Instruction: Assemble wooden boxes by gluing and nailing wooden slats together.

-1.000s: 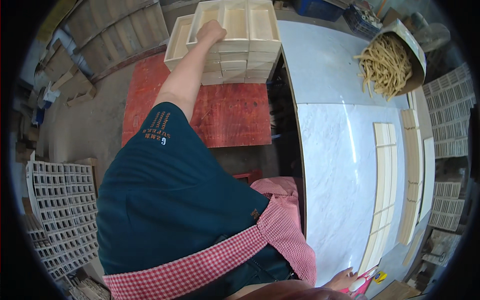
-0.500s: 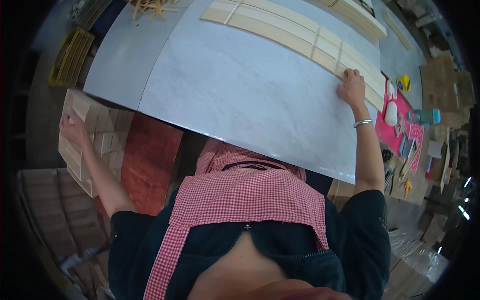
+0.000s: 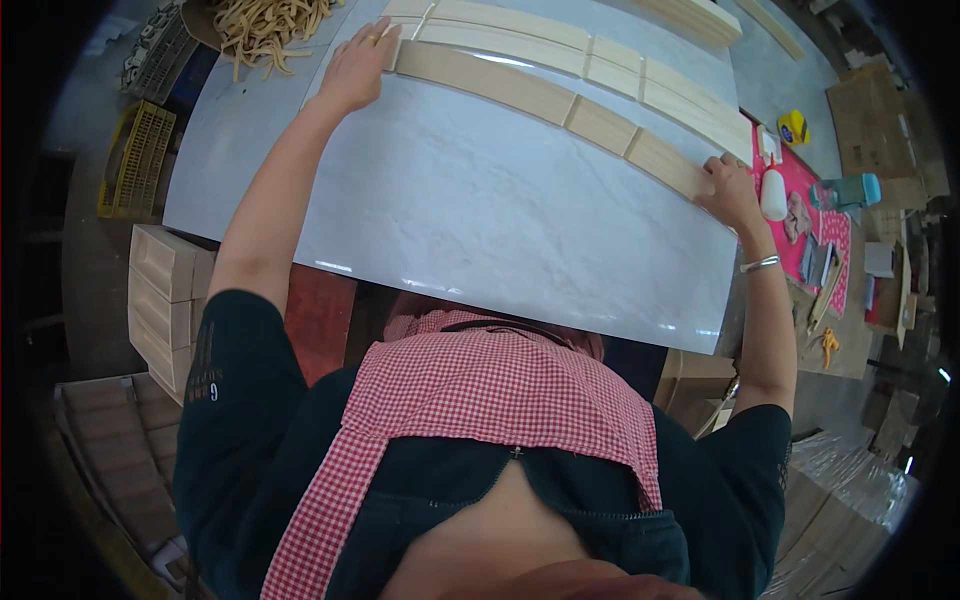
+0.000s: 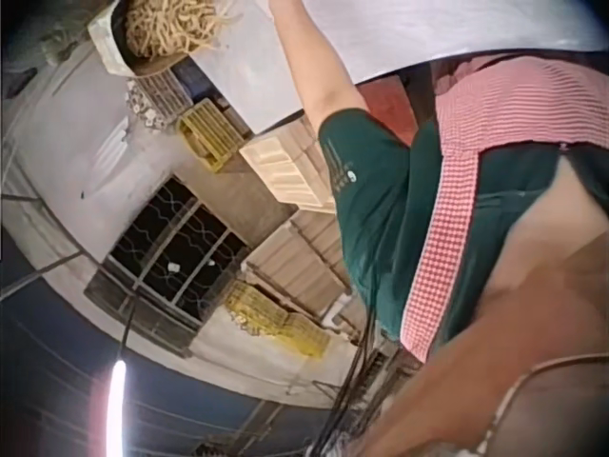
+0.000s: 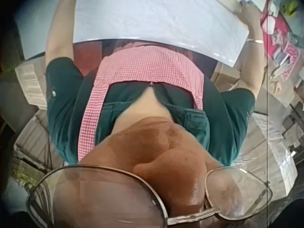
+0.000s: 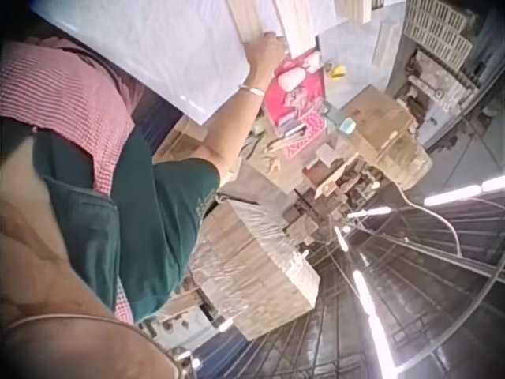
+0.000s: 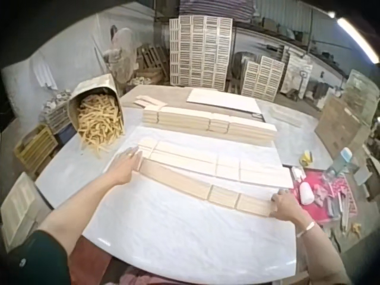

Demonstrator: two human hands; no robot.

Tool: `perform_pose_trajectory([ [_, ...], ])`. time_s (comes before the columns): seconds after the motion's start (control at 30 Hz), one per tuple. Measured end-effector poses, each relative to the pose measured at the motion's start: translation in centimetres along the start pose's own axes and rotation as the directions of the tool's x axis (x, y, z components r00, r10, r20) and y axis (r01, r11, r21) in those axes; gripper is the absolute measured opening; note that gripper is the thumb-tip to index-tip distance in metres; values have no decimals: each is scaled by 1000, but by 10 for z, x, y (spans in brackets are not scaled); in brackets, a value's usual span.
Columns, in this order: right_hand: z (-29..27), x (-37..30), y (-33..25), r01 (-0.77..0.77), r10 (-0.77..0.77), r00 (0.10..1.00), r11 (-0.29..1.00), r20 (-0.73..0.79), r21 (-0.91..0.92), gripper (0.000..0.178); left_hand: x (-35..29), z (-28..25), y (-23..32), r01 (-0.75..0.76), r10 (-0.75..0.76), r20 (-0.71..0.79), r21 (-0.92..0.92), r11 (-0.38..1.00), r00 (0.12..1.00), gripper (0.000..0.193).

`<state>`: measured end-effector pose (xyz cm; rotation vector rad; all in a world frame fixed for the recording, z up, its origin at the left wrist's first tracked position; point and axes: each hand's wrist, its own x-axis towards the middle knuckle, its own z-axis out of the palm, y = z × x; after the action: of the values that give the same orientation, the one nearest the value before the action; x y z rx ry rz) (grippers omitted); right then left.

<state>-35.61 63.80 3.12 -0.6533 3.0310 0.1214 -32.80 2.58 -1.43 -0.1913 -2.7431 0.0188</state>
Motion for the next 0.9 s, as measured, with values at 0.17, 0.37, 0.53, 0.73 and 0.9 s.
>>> perform_pose_trajectory([
  [0.17, -36, -9, -5, -91, 91, 996, 994, 17, 53, 26, 20, -30, 6, 11, -53, 341, 125, 992, 938, 48],
  [0.37, -36, -46, -57, -89, 131, 976, 969, -176, 232, 21, -29, -74, 32, 27, 20, 623, -66, 997, 782, 37],
  [0.53, -20, -66, -127, -68, 140, 977, 919, -159, 388, 29, -69, -91, 70, 56, 72, 536, -219, 974, 841, 39],
  [0.73, 7, -70, -180, 69, 9, 995, 687, -104, 723, 22, -99, -63, 87, 261, -78, 328, -563, 784, 941, 50],
  [0.9, -14, -85, -231, 332, -247, 936, 858, -251, 391, 23, -107, -73, 120, 551, -81, 560, -764, 336, 825, 32],
])
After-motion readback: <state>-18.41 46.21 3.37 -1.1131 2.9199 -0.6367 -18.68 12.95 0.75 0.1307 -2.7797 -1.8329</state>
